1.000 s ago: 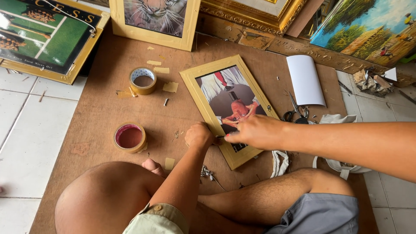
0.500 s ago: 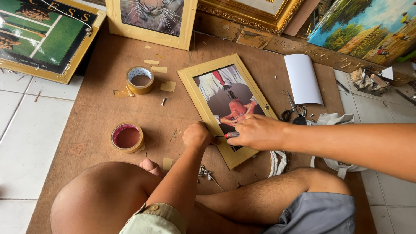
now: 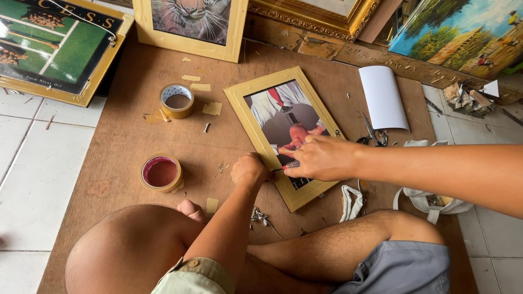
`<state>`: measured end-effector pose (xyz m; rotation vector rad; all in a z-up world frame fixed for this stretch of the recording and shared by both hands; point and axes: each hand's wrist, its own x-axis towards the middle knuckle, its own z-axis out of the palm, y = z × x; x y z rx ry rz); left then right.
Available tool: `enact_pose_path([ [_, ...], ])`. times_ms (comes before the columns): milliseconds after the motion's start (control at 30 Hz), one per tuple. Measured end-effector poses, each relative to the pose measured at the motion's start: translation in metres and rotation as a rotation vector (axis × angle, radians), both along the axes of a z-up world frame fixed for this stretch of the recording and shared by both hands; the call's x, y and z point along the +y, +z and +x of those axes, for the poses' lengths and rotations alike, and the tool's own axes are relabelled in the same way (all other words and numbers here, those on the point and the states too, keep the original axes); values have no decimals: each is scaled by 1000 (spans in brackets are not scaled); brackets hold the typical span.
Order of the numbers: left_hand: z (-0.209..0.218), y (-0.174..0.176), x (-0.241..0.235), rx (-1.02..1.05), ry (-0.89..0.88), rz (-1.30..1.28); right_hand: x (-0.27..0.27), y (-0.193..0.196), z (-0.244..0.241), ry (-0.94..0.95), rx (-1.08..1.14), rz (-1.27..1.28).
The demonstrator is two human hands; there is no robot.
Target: The person sits on the floor and uses a screwdriver to tighten screws into the back of a wooden picture frame. They then measure and cut a length of hanging wire with scissors and attach it to the frame's mounting points.
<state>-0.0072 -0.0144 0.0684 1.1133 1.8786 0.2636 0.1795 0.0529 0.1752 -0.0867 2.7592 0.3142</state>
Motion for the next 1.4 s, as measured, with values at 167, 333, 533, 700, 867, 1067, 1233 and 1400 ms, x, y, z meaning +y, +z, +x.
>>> enact_pose_path([
  [167,7,-10,5,16,7,-9,-3,-55,11,-1094,147,-496],
  [333,11,-53,15,25,15,-14,-17,-33,14,-2016,360,-1079],
  [533,9,-36,7,14,-5,20,11,-34,26,-37,213,72],
  [700,9,-36,12,33,-18,-11,-21,-3,-20,-913,-32,-312],
  [867,14,-50,14,55,-28,-12,-23,-55,10,-1519,297,-561],
  [1067,24,-95,-2,-75,138,94,-47,-70,77,-1781,762,-1129],
  [1233,56,-185,7,-150,351,103,-12,-124,134,-1738,1285,-1255],
  [1400,65,-132,-13,-548,680,98,63,-211,211,-1883,936,-386],
])
